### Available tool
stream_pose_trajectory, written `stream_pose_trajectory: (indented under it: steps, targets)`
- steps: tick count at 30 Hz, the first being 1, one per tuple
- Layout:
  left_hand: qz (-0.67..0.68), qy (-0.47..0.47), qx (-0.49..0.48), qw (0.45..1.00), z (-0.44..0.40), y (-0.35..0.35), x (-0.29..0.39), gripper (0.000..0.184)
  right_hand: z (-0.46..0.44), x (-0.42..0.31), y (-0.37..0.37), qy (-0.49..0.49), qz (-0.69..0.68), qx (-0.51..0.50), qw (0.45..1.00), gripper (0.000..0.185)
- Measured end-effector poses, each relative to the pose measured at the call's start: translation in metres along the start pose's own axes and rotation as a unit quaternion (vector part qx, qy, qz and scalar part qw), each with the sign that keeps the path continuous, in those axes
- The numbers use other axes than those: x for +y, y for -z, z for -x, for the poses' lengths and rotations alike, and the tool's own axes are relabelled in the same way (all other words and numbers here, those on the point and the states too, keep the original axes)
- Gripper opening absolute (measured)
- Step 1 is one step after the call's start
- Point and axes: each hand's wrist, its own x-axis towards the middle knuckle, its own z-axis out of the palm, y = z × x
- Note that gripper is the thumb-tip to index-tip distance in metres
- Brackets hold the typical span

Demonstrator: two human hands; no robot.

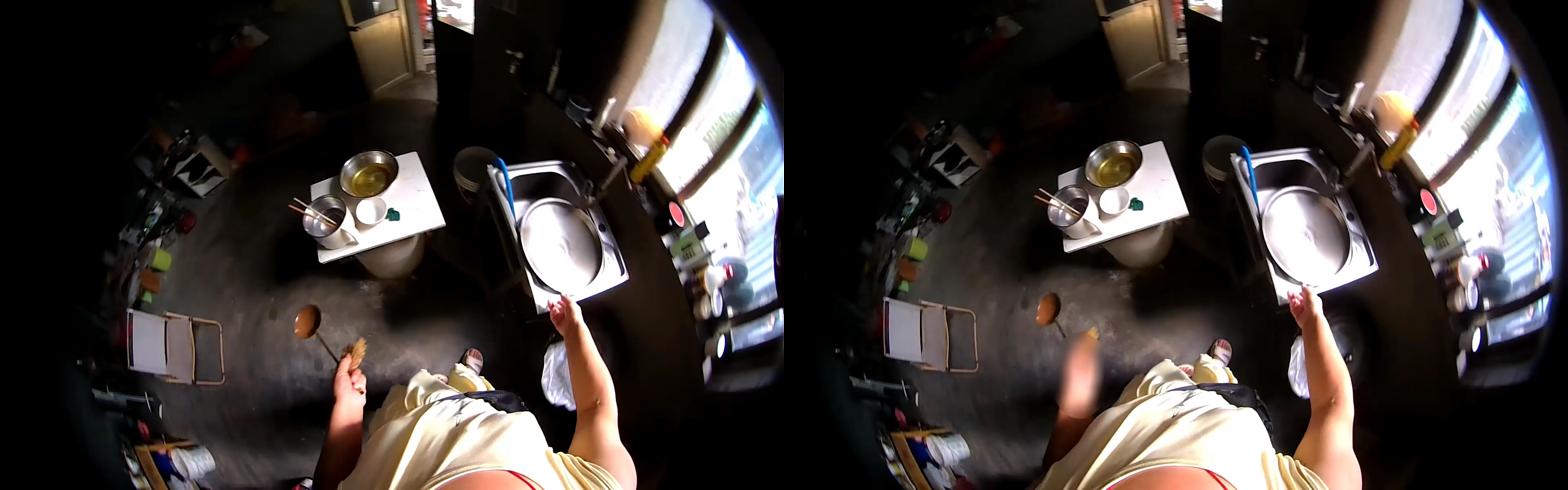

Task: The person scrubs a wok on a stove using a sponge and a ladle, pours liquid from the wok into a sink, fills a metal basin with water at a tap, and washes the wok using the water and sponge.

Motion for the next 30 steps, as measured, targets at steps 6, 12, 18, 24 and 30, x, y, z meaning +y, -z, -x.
stream_pose_trajectory:
  steps: [6, 12, 18, 24, 30]
  targets:
    - [0.145, -0.085, 0.059, 0.984, 0.020, 0.019, -0.003, 0.016, -0.083, 0.001, 0.005, -0.074, -0.036, -0.115, 0.990, 0.033]
    - [0.238, -0.096, 0.021, 0.966, -0.007, 0.070, -0.024, 0.012, -0.101, 0.007, 0.000, -0.065, -0.062, 0.006, 0.996, 0.016]
    - [0.338, -0.070, 0.063, 0.937, 0.011, 0.072, -0.031, 0.011, -0.101, 0.000, -0.008, -0.058, -0.042, -0.040, 0.997, 0.009]
    - [0.324, -0.088, 0.020, 0.942, 0.018, 0.068, -0.036, 0.011, -0.091, -0.010, 0.000, -0.067, -0.078, -0.040, 0.994, 0.007]
    - [0.605, 0.272, -0.490, 0.565, 0.017, 0.065, -0.045, 0.018, -0.058, -0.024, 0.037, -0.088, -0.029, -0.090, 0.992, 0.008]
